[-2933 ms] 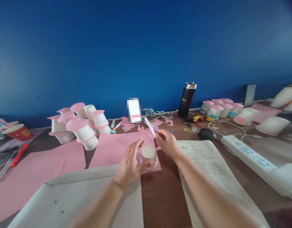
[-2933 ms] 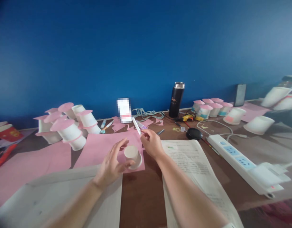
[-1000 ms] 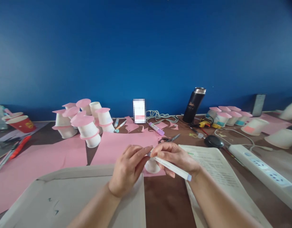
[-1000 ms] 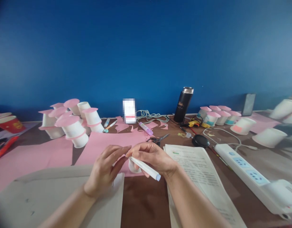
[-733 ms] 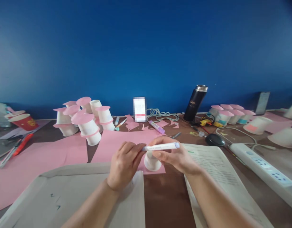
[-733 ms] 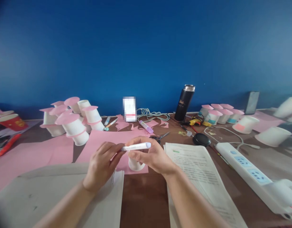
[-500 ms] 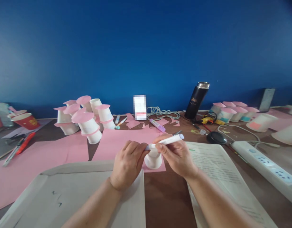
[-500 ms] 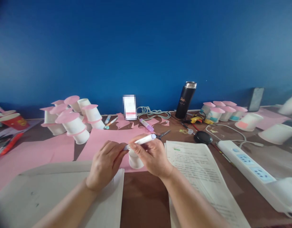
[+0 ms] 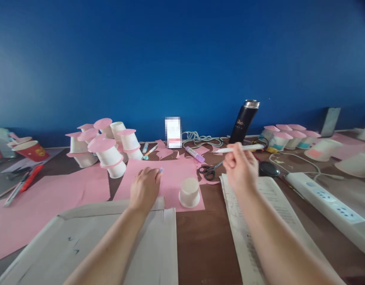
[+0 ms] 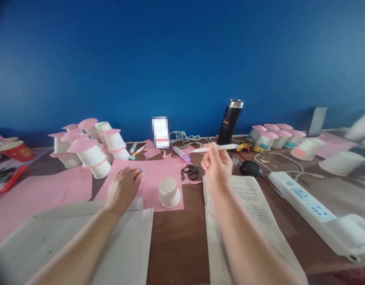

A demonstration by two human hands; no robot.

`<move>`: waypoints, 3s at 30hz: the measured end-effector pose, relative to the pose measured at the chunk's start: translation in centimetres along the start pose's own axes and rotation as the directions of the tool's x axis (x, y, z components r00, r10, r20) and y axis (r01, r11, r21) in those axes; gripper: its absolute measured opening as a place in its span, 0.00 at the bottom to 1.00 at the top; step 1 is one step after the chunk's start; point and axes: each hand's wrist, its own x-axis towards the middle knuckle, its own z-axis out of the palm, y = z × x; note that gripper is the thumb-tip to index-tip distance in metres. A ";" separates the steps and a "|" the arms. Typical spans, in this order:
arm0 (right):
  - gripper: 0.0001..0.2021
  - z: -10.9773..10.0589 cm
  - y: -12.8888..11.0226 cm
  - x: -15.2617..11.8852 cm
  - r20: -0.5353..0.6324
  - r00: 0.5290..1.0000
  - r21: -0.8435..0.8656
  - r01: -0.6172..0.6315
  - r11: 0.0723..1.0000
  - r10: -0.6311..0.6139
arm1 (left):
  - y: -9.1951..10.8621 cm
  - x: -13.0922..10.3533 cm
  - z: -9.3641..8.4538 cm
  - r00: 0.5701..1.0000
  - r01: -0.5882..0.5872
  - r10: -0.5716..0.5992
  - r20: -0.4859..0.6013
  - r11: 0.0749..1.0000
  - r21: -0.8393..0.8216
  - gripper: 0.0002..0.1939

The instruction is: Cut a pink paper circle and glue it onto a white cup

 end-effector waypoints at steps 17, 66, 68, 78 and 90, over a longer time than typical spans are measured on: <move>0.16 0.2 2.6 -2.2 0.146 0.980 -0.378 -0.071 0.923 0.135 | 3.2 -0.8 -1.9 0.816 -0.548 0.575 -0.051 0.744 -0.381 0.19; 0.10 -1.5 0.3 -1.2 0.571 0.534 -0.795 0.171 0.582 0.624 | 3.9 -0.8 -1.6 0.842 -0.518 0.525 -0.120 0.728 -0.450 0.18; 0.09 -1.5 0.2 -1.2 0.568 0.515 -0.798 0.153 0.583 0.642 | 3.9 -0.8 -1.5 0.842 -0.518 0.526 -0.121 0.727 -0.450 0.18; 0.06 -1.8 -0.3 -1.2 0.578 0.379 -0.777 -0.013 0.629 0.723 | 3.9 -0.8 -1.5 0.844 -0.518 0.522 -0.126 0.731 -0.443 0.18; 0.04 -1.6 -0.1 -1.6 0.598 0.283 -0.761 -0.095 0.642 0.750 | 4.0 -0.8 -1.6 0.842 -0.524 0.524 -0.133 0.731 -0.438 0.18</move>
